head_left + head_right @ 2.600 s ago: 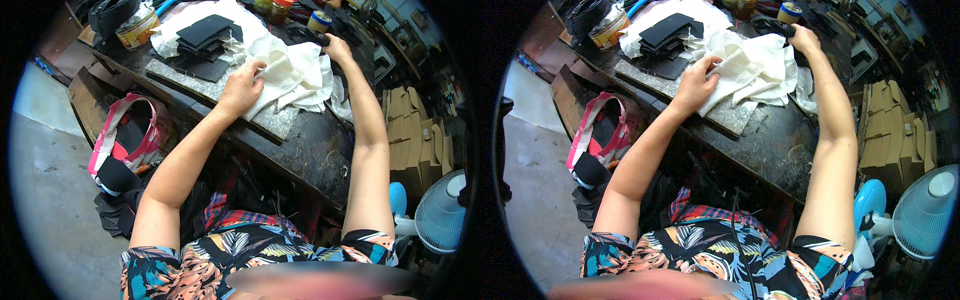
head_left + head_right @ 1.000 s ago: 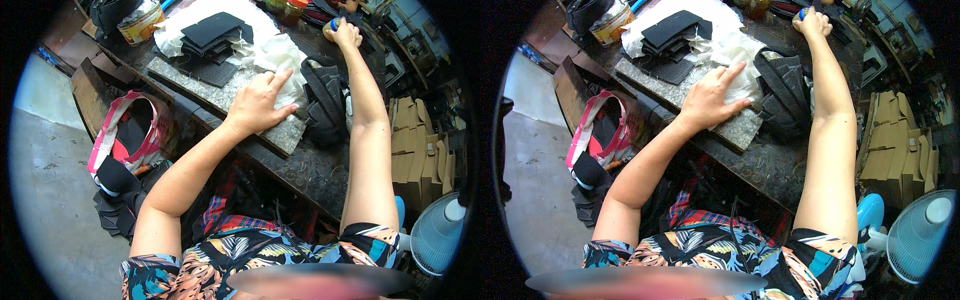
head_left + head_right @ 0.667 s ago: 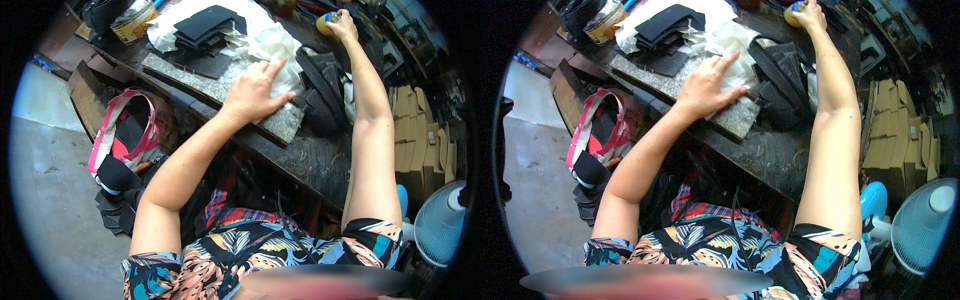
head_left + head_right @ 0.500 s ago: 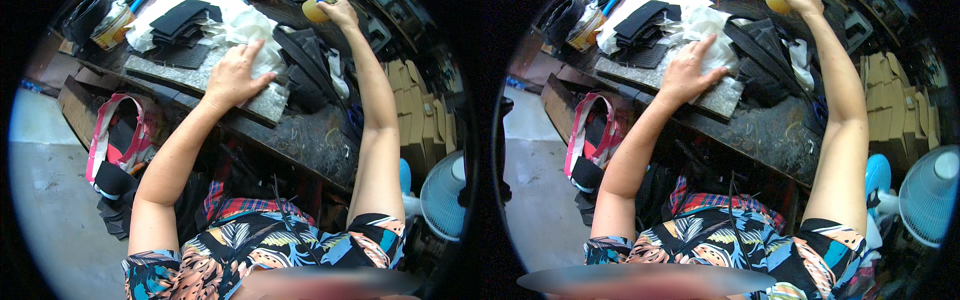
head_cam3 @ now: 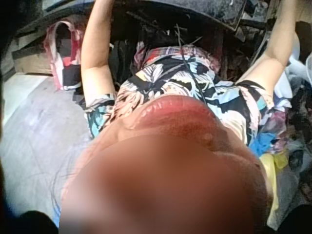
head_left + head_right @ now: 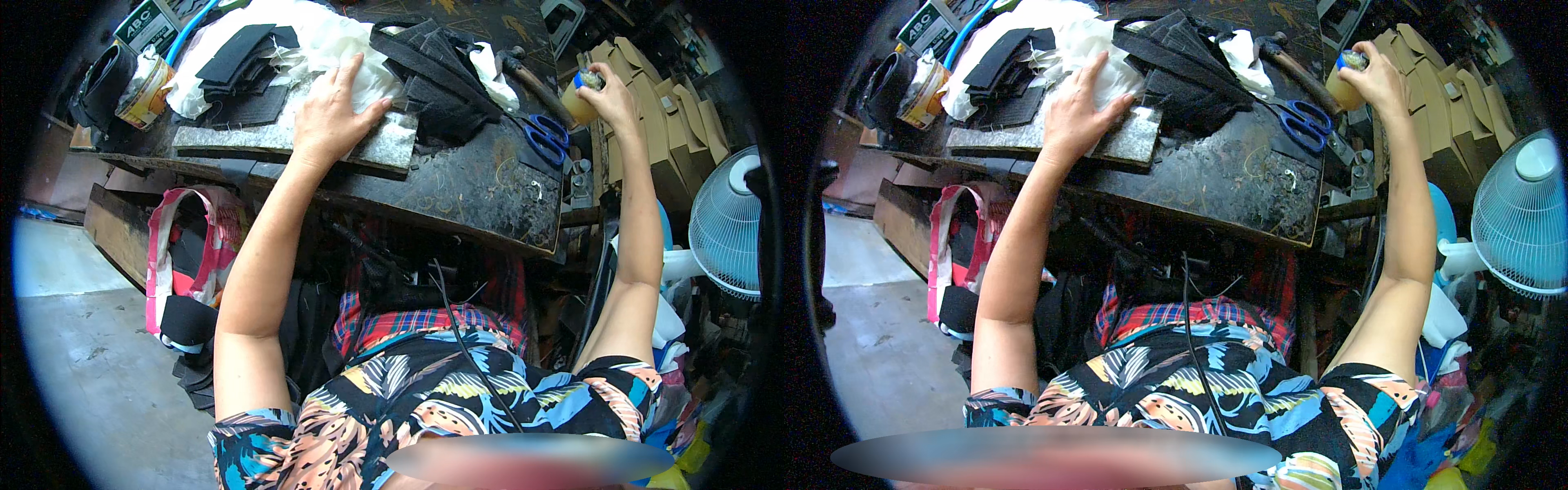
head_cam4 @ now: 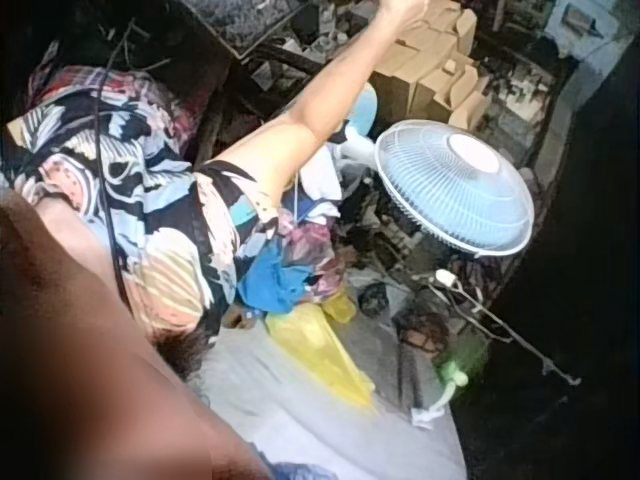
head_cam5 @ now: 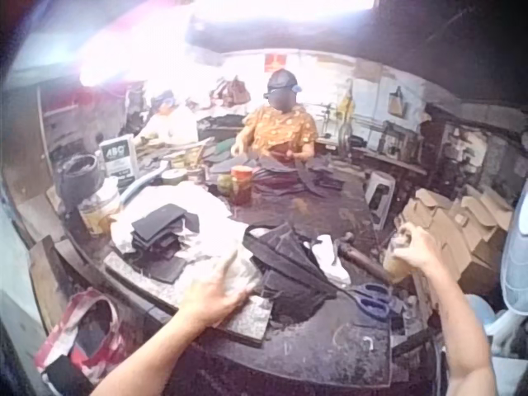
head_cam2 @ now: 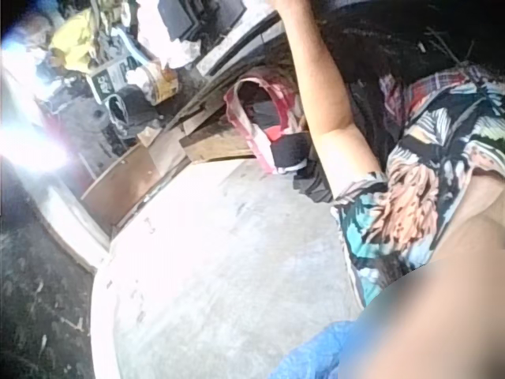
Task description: The person repeatedly wipes small black fabric pieces with a white cloth on a workbench. They handle the fabric one at a time, flip pieces, and occasionally move a small jar aside. The workbench is cluttered with fabric scraps and tools.
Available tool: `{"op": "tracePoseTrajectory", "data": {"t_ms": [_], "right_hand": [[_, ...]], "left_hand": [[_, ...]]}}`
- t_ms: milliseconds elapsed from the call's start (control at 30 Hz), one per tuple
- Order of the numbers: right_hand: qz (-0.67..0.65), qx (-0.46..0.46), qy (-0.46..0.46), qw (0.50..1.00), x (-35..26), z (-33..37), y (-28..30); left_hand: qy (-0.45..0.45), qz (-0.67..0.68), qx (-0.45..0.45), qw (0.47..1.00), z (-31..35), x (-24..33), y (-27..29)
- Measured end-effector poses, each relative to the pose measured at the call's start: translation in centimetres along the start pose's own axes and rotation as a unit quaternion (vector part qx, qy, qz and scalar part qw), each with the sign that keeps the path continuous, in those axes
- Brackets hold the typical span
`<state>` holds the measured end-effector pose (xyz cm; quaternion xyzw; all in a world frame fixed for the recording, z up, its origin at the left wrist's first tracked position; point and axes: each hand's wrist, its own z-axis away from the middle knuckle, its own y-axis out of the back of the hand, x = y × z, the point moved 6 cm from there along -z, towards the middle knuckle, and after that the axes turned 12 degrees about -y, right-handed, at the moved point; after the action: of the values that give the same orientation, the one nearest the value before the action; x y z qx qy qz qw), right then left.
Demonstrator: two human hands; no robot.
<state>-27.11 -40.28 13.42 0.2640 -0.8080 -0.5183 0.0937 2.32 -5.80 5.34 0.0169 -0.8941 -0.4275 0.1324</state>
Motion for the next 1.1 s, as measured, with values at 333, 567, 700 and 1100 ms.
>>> {"op": "tracePoseTrajectory", "data": {"t_ms": [333, 567, 700, 1100], "right_hand": [[-0.063, 0.108, 0.043, 0.991, -8.3, -1.2, -5.2], [-0.122, 0.091, 0.063, 0.986, -11.6, -1.9, -5.5], [-0.126, 0.036, 0.209, 0.969, -14.0, 4.8, -2.8], [-0.119, -0.172, 0.173, 0.963, -9.3, 13.5, -3.9]], "left_hand": [[-0.003, -0.003, 0.0, 1.0, 0.1, -0.1, 0.0], [-0.018, -0.001, 0.022, 1.0, 0.2, -0.3, -0.3], [-0.005, 0.028, 0.034, 0.999, 0.2, -0.9, 0.3], [-0.138, -0.145, -0.069, 0.977, -4.0, 8.1, -2.1]]}}
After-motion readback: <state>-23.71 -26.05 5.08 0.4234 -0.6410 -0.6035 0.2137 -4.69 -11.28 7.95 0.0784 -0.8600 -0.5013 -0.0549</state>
